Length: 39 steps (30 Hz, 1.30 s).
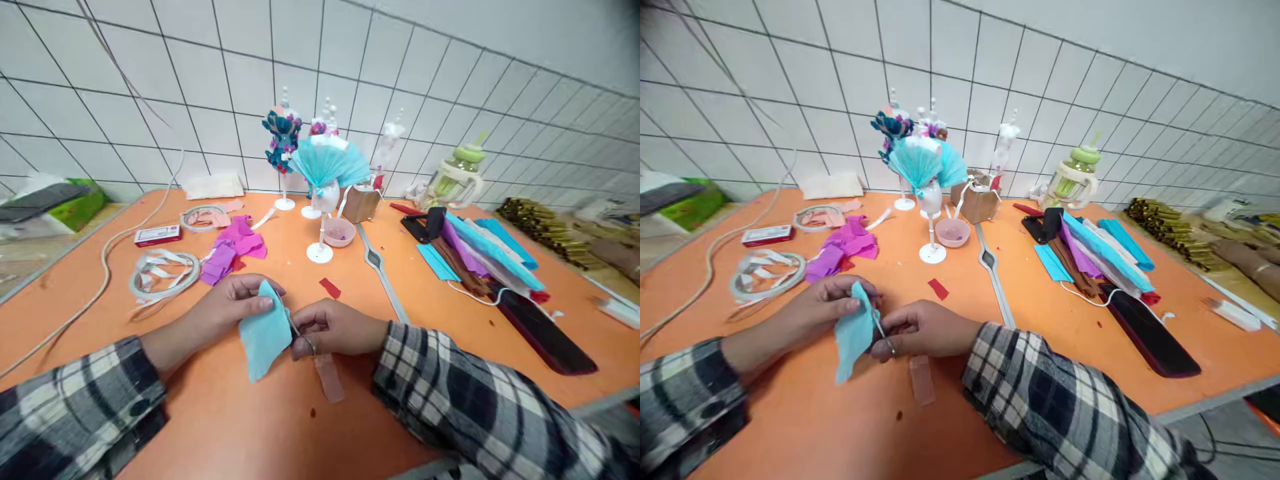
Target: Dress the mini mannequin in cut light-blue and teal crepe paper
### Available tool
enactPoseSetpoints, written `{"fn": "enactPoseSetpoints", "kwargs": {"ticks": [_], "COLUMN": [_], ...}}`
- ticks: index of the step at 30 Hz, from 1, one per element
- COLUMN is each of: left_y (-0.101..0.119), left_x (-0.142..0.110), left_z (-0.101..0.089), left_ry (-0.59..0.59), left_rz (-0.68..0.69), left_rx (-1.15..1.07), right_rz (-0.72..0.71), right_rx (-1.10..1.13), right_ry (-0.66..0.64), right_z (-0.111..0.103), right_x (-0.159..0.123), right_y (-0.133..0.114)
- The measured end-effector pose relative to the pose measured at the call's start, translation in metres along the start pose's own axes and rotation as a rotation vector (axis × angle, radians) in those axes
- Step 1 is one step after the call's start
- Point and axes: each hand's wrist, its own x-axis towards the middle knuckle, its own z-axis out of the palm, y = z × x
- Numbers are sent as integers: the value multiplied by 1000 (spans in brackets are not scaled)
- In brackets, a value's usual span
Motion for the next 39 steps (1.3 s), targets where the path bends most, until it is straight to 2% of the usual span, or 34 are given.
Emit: {"fn": "enactPoseSetpoints", "kwargs": {"ticks": [10,19,25,39], "left_y": [3,1,5,14], "left_x": [-3,-5,-4,-4], "left_z": [3,1,5,14], "left_ry": [46,36,4,-139], "left_rz": [1,-52,-96,31], "left_rx": [172,195,262,281], "right_rz": [49,42,23,59], "right_rx": [-46,-105,-82,-59], "right_ry": [-38,30,48,1], "right_z": [6,7,10,8], "right_x": [-5,-5,-6,-6], "right_y": [-8,-2,-6,-2]}}
